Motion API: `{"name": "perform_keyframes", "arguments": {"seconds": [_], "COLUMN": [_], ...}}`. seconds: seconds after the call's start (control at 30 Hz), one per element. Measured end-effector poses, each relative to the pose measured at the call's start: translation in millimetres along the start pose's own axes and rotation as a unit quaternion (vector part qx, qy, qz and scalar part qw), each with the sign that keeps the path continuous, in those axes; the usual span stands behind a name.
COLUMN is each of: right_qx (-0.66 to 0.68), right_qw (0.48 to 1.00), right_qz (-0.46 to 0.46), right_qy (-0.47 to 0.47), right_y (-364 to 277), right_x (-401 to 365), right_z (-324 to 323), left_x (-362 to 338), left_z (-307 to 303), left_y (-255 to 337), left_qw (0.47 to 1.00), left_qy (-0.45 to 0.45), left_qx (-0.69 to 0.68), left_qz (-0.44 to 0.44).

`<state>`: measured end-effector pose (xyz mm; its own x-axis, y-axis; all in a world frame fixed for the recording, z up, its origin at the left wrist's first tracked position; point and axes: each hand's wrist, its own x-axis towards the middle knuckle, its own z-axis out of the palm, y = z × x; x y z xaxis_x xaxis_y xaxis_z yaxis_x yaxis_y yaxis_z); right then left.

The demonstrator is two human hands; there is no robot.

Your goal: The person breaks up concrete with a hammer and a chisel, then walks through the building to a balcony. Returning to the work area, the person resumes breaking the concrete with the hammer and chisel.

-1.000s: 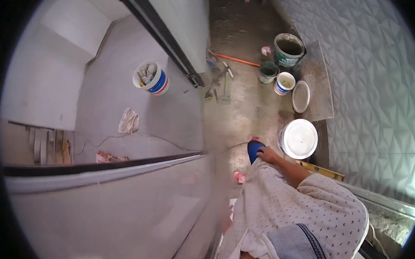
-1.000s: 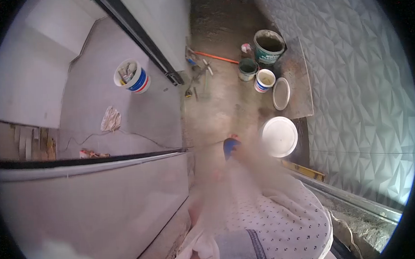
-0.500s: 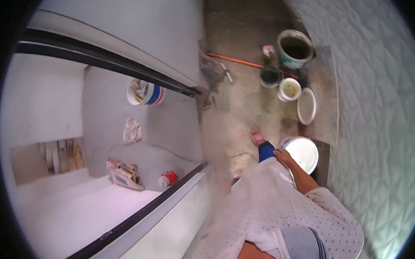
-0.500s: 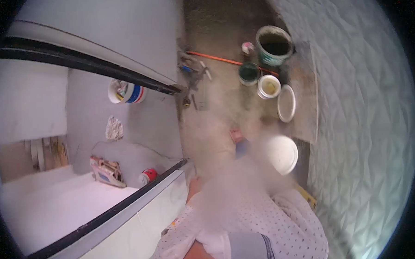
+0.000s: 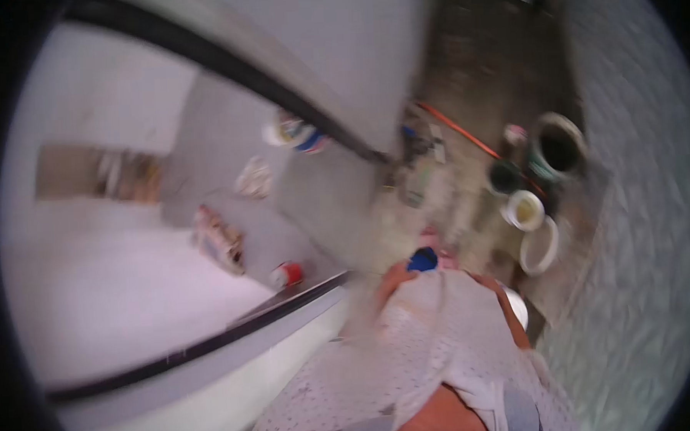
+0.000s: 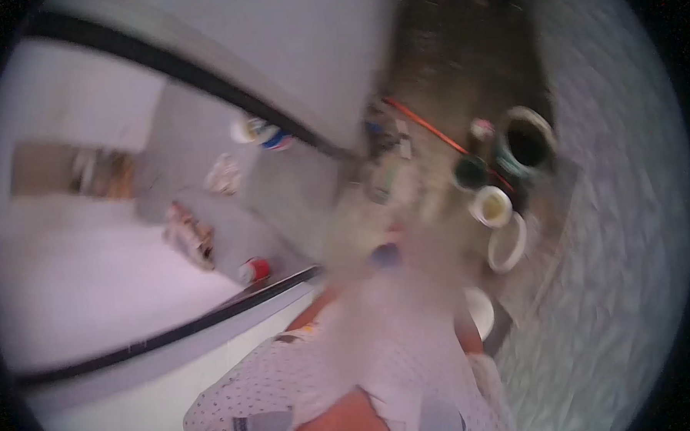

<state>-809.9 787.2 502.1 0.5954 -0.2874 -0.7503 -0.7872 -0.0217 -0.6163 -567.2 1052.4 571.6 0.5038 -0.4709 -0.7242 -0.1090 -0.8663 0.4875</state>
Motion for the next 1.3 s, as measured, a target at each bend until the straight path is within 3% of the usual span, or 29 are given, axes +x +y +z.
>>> {"name": "perform_keyframes", "arguments": {"seconds": [0.13, 0.2, 0.27, 0.3, 0.43, 0.6, 0.63, 0.7, 0.77, 0.8, 0.83, 0.97, 1.07, 1.1, 1.23, 1.3], "right_qx": [0.073, 0.117, -0.054, -0.140, -0.134, -0.202, -0.132, 0.021, 0.049, 0.042, 0.030, 0.088, -0.010, 0.018, 0.123, 0.212], "right_qw": [0.993, 0.986, 0.994, 0.972, 0.969, 0.954, 0.979, 0.997, 0.998, 0.997, 0.997, 0.994, 0.999, 0.999, 0.987, 0.972], "right_qz": [0.078, 0.093, -0.084, -0.168, -0.177, -0.212, -0.146, -0.018, 0.019, 0.035, 0.053, 0.063, 0.013, 0.019, 0.098, 0.099], "right_qy": [-0.040, -0.069, 0.040, 0.090, 0.110, 0.055, 0.058, 0.076, 0.044, 0.050, 0.045, -0.032, -0.032, -0.020, -0.012, -0.009], "right_y": [-61.2, -80.8, -108.1, -122.2, -185.3, -186.5, -186.3, -217.8, -237.3, -245.8, -255.3, -296.7, -266.2, -259.0, -266.3, -279.2], "right_x": [13.9, 38.4, 56.4, 59.0, 68.4, 144.8, 157.0, 197.0, 198.3, 209.5, 217.3, 210.2, 252.0, 274.6, 309.1, 332.6], "right_z": [-18.4, -27.2, -39.7, -49.8, -79.7, -123.1, -130.7, -169.6, -207.2, -226.0, -243.7, -287.9, -294.1, -299.7, -344.7, -372.4], "left_x": [50.6, 47.5, 67.2, 77.4, 126.9, 178.8, 187.5, 219.0, 247.3, 283.6, 302.1, 290.5, 329.6, 352.4, 425.6, 468.8], "left_z": [-44.1, -76.5, -103.1, -106.2, -108.3, -152.1, -159.4, -181.5, -169.8, -158.8, -168.6, -207.4, -225.8, -227.3, -238.1, -245.8], "left_y": [12.6, 43.5, 71.1, 77.5, 75.3, 166.2, 178.6, 214.7, 225.3, 215.2, 247.9, 351.1, 410.9, 418.8, 455.3, 481.8], "left_qw": [0.990, 0.994, 0.989, 0.987, 0.957, 0.946, 0.946, 0.965, 0.979, 0.959, 0.965, 0.972, 0.967, 0.966, 0.958, 0.960], "left_qy": [-0.054, -0.097, -0.120, -0.133, -0.281, -0.317, -0.310, -0.259, -0.192, -0.227, -0.187, -0.112, -0.081, -0.068, -0.142, -0.176], "left_qx": [0.109, -0.016, -0.073, -0.072, 0.070, 0.057, 0.050, 0.041, 0.066, 0.163, 0.178, 0.206, 0.242, 0.245, 0.240, 0.215], "left_qz": [0.074, 0.052, 0.052, 0.061, 0.031, -0.041, -0.075, -0.018, 0.020, 0.050, 0.053, 0.010, 0.023, 0.041, 0.069, 0.035]}}
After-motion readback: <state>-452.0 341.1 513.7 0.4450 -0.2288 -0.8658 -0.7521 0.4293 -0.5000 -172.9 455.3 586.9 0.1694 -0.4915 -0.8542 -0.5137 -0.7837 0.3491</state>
